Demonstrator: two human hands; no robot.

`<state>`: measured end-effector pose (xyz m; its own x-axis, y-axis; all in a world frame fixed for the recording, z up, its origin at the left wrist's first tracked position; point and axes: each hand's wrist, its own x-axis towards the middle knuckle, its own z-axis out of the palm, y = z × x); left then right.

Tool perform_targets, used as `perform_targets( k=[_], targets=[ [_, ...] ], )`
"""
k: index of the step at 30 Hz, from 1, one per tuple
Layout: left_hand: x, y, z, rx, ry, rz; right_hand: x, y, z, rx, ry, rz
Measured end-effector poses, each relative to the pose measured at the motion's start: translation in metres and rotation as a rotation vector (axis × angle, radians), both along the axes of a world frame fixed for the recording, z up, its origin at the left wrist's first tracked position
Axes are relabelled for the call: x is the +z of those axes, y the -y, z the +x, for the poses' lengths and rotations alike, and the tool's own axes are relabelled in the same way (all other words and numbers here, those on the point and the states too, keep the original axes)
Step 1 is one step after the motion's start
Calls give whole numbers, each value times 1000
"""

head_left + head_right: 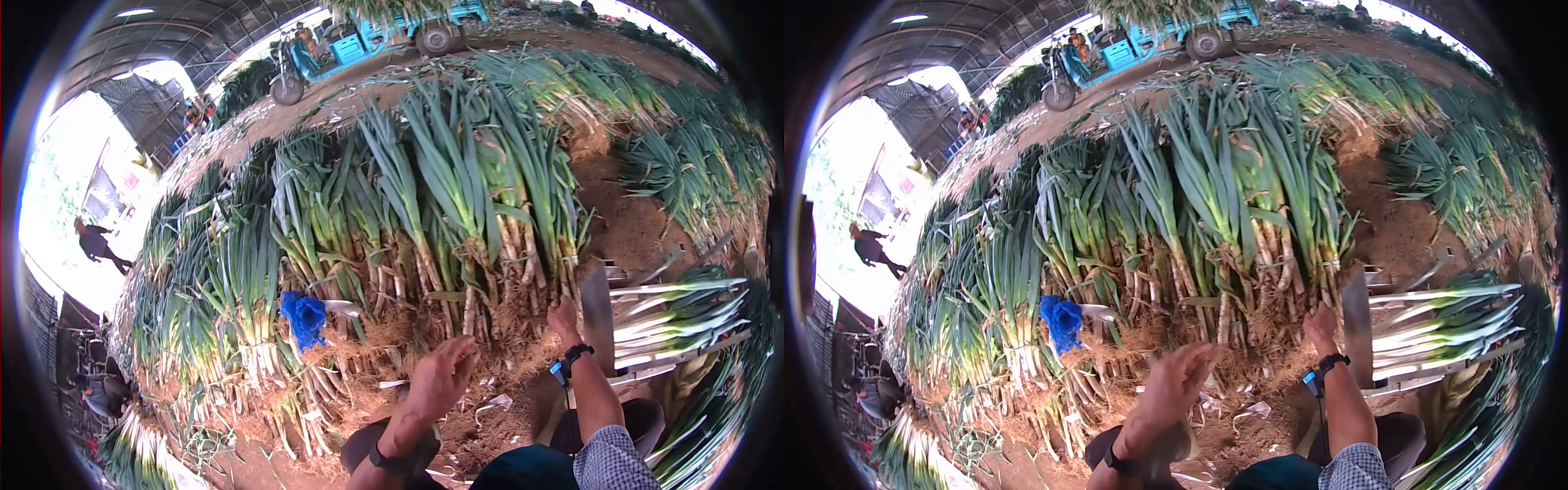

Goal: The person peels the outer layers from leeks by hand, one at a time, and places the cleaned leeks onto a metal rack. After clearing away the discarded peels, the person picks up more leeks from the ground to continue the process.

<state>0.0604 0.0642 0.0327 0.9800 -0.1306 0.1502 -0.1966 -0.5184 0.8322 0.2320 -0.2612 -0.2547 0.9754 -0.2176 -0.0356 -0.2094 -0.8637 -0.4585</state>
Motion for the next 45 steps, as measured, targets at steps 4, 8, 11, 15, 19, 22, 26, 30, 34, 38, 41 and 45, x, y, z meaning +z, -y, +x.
perform_targets(
  k=[4, 8, 11, 15, 19, 22, 26, 30, 34, 38, 41, 45],
  targets=[
    [18, -6, -9, 41, 2, 62, -9, -16, 3, -52, -212, 75],
    [25, -2, -14, 50, -45, 72, -34, 9, 9, 6, -303, 256],
    [25, -4, -21, 48, -139, 62, -26, 3, 1, 144, -45, 202],
    [15, -3, -29, 14, 60, 186, 90, -17, -12, 301, 142, 484],
    [14, -6, -40, 53, 153, 188, 211, -28, -11, 524, 400, 898],
    [1, -9, -48, 56, 179, 126, 311, -27, -61, 885, 946, 84],
    [-36, -22, -31, -62, -272, -586, 368, -51, -124, 479, 27, 1325],
    [-1, 16, -36, -30, -451, -736, 368, -88, -164, 389, -99, 670],
    [-45, 45, -27, -158, -450, -703, 266, -122, -175, 493, 80, 317],
    [-155, 33, 0, -254, -449, -780, 213, -137, -206, 467, -39, 347],
    [-157, 11, -37, -263, -707, -1066, 197, -120, -248, 897, -197, 957],
    [-132, 25, -45, 466, -739, -766, 172, -94, -212, 1133, -392, 431]
  ],
)
